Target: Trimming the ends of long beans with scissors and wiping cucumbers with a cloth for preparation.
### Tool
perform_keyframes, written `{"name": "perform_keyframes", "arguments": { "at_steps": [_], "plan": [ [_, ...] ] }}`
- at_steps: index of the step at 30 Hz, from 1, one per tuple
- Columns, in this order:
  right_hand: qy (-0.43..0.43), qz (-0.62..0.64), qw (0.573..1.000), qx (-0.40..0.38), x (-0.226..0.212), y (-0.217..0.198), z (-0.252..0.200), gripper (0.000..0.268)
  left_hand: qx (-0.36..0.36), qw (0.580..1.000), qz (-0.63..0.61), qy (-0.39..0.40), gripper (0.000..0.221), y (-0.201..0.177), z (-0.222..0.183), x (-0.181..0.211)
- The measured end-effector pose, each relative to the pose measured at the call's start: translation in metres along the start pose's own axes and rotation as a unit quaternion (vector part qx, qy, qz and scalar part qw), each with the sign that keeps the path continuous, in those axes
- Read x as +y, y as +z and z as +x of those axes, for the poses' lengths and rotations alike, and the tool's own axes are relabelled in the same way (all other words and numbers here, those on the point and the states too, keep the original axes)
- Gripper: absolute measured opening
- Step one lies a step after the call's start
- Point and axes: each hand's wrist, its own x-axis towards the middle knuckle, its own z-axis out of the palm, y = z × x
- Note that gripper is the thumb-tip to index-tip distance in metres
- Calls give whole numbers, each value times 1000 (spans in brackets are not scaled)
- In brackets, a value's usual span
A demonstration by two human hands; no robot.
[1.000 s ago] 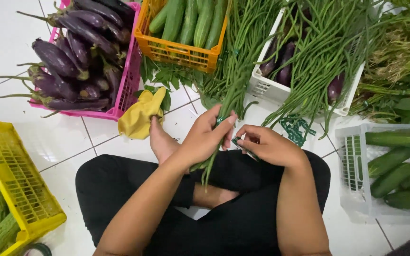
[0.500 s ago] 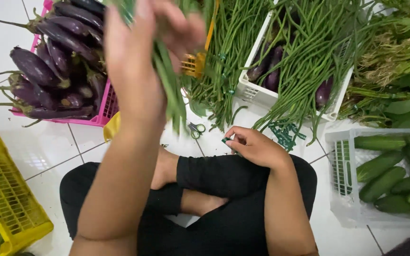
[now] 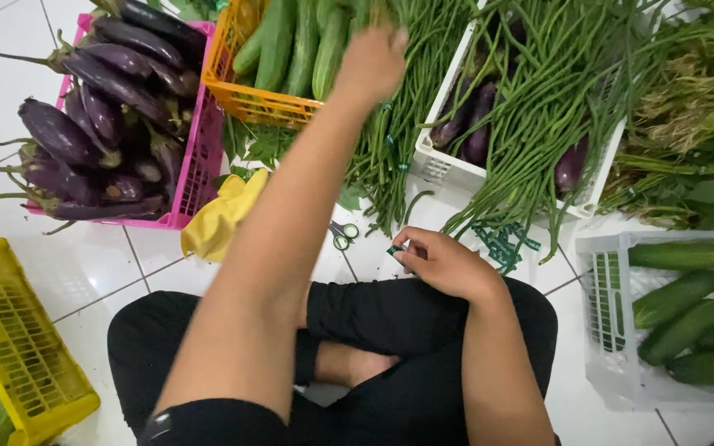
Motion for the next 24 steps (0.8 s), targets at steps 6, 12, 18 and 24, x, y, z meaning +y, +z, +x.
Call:
{"name": "perform_keyframes", "arguments": {
  "at_steps": [6, 12, 18, 24],
  "plan": [
    [-26, 16, 1000, 1, 5, 3, 4, 11, -95, 990, 38, -92, 36, 47, -67, -35],
    [13, -30, 999, -17, -8, 0, 9, 21, -145, 960, 235, 44, 55, 53, -61, -61],
    [-2, -19, 1000, -7, -11, 13, 11, 16, 36, 974, 205, 84, 47, 24, -58, -21],
    [-3, -1, 999, -33, 0, 14, 36, 17, 41, 948, 315, 24, 50, 46, -17, -29]
  ]
}}
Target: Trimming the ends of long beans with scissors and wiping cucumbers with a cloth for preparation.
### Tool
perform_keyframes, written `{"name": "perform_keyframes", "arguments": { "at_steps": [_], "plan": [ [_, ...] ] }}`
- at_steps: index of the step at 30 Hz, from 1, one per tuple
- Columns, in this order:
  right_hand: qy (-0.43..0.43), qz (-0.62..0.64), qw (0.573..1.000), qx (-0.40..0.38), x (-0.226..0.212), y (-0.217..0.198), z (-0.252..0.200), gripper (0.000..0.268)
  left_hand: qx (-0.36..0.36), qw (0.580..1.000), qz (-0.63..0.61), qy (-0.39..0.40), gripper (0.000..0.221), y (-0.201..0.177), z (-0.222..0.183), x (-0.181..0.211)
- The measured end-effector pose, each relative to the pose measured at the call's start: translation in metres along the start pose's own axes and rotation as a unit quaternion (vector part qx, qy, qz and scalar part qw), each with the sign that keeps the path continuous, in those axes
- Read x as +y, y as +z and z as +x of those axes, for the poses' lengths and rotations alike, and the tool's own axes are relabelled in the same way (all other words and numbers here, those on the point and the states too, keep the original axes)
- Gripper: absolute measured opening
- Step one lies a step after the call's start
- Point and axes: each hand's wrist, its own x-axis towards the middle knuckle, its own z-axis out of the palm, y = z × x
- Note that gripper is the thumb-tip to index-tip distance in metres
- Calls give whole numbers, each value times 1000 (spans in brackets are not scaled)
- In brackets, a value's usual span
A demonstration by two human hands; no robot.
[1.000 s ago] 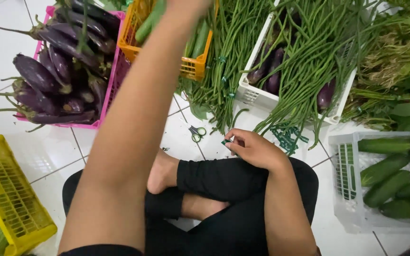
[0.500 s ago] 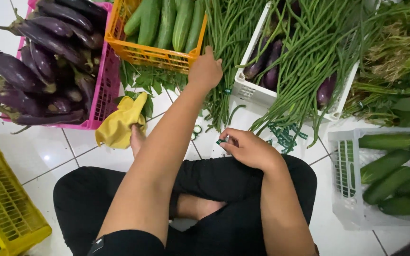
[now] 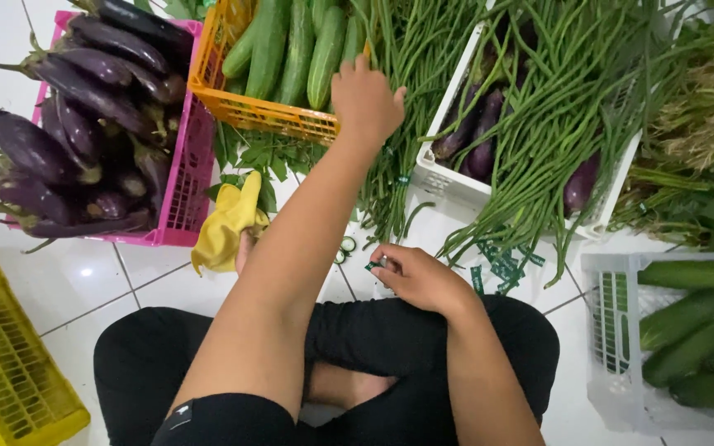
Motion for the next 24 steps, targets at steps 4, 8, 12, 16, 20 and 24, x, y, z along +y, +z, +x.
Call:
{"name": "perform_keyframes", "arguments": {
  "at_steps": [4, 8, 12, 16, 20, 24],
  "plan": [
    [-3, 27, 1000, -4, 12, -4, 15, 16, -9, 999, -27, -36, 53, 16, 3, 27],
    [3, 41, 999, -7, 10, -4, 21, 19, -31, 967, -219, -128, 59, 14, 17, 48],
    [17, 34, 999, -20, 2, -7, 18, 20, -35, 813, -501, -296, 86, 39, 50, 50],
    [13, 26, 999, -14, 8, -7, 18, 20, -44, 875, -449, -176, 97, 37, 53, 40],
    [6, 17, 1000, -12, 6, -7, 18, 20, 134, 932, -335, 26, 61, 33, 45, 37],
    [-11, 21, 1000, -8, 9, -7, 19, 22, 121, 933, -310, 139, 58, 41, 42, 46]
  ]
}}
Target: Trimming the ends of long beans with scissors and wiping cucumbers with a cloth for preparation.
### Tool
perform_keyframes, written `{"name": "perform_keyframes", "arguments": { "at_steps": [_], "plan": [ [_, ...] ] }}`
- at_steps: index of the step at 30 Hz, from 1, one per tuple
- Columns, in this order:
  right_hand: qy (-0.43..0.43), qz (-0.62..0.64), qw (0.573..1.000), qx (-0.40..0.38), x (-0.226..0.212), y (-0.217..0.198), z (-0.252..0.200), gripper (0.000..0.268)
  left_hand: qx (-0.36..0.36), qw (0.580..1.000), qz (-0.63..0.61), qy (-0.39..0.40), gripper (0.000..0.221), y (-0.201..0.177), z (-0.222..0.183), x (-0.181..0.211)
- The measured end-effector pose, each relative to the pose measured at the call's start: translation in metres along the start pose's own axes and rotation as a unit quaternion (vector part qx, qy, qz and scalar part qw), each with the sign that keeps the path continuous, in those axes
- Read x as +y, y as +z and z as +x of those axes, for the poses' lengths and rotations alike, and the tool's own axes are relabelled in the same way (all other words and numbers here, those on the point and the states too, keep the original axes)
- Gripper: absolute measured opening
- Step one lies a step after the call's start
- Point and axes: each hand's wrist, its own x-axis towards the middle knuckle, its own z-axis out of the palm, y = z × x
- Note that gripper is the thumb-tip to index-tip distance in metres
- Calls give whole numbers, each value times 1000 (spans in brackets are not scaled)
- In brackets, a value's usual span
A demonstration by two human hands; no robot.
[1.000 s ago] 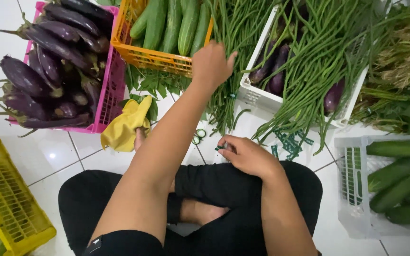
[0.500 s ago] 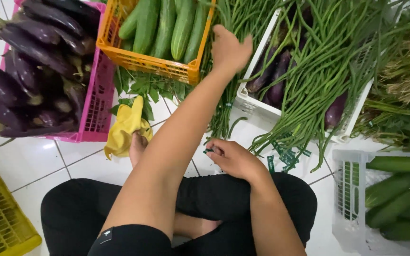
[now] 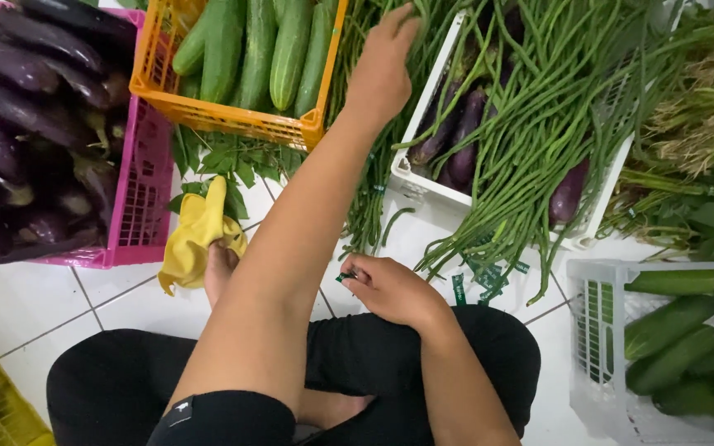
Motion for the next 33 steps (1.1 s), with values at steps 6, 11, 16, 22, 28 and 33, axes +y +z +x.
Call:
{"name": "perform_keyframes", "arguments": {
  "at_steps": [6, 11, 16, 22, 28, 33],
  "plan": [
    [5, -29, 1000, -6, -5, -2, 0, 23, -93, 994, 44, -30, 54, 29, 1, -11],
    [0, -27, 1000, 1, 3, 1, 0, 21, -96, 979, -61, -166, 59, 13, 15, -1],
    [1, -20, 1000, 15, 4, -2, 2, 22, -172, 984, 3, -48, 53, -9, 6, 12],
    [12, 92, 994, 58, 4, -7, 8, 24, -78, 975, -210, 2, 30, -126, -66, 80],
    [-55, 108, 986, 113, -1, 10, 18, 31, -1, 974, -217, -57, 21, -197, -197, 83],
    [-141, 149, 973, 105, 0, 40, 23, 39, 7, 945, -245, -219, 26, -205, -257, 77]
  ]
}}
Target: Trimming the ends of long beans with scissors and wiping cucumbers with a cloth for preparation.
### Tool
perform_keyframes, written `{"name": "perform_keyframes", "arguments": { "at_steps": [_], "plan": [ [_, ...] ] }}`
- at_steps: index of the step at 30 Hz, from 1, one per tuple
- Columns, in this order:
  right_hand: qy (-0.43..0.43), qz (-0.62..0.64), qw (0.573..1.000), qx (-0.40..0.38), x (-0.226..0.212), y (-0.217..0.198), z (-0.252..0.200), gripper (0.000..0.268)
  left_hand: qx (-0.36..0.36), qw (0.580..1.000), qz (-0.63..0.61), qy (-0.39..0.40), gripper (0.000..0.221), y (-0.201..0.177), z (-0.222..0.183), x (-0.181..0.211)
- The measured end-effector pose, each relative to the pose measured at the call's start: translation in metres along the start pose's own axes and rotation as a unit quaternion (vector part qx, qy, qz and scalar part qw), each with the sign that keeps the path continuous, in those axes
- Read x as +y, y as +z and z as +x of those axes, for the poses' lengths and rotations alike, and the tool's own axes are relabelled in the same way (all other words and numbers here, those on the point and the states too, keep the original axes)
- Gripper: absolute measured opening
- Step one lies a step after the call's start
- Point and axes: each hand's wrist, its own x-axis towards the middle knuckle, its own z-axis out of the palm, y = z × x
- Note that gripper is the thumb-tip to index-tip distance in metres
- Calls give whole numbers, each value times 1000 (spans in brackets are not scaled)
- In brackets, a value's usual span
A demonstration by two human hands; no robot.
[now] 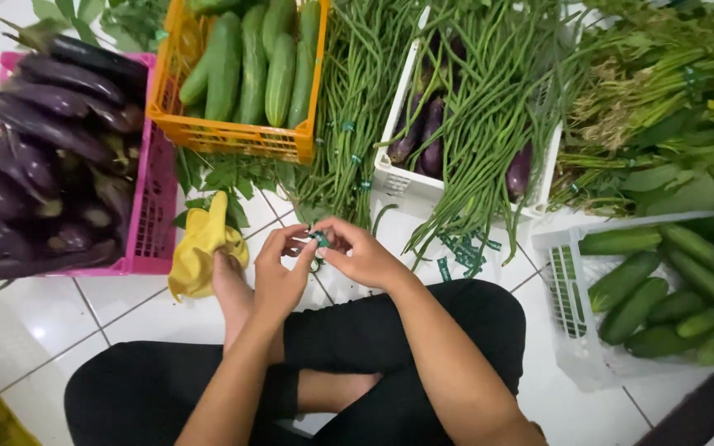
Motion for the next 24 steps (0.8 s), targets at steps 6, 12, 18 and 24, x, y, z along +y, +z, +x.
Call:
{"name": "perform_keyframes", "arguments": {
  "at_steps": [6, 12, 18, 24],
  "plan": [
    [-59, -23, 998, -20, 2, 18, -14, 36, 72, 994, -57, -63, 17, -8, -20, 9],
    [-102, -25, 994, -13, 0, 40, -25, 35, 82, 961, -179, -193, 23, -20, -45, 12],
    [-150, -33, 988, -15, -3, 51, -26, 36, 103, 952, -201, -209, 23, -25, -55, 14],
    [-169, -49, 984, -13, 10, 52, -28, 37, 113, 950, -210, -203, 19, -18, -55, 2]
  ]
}}
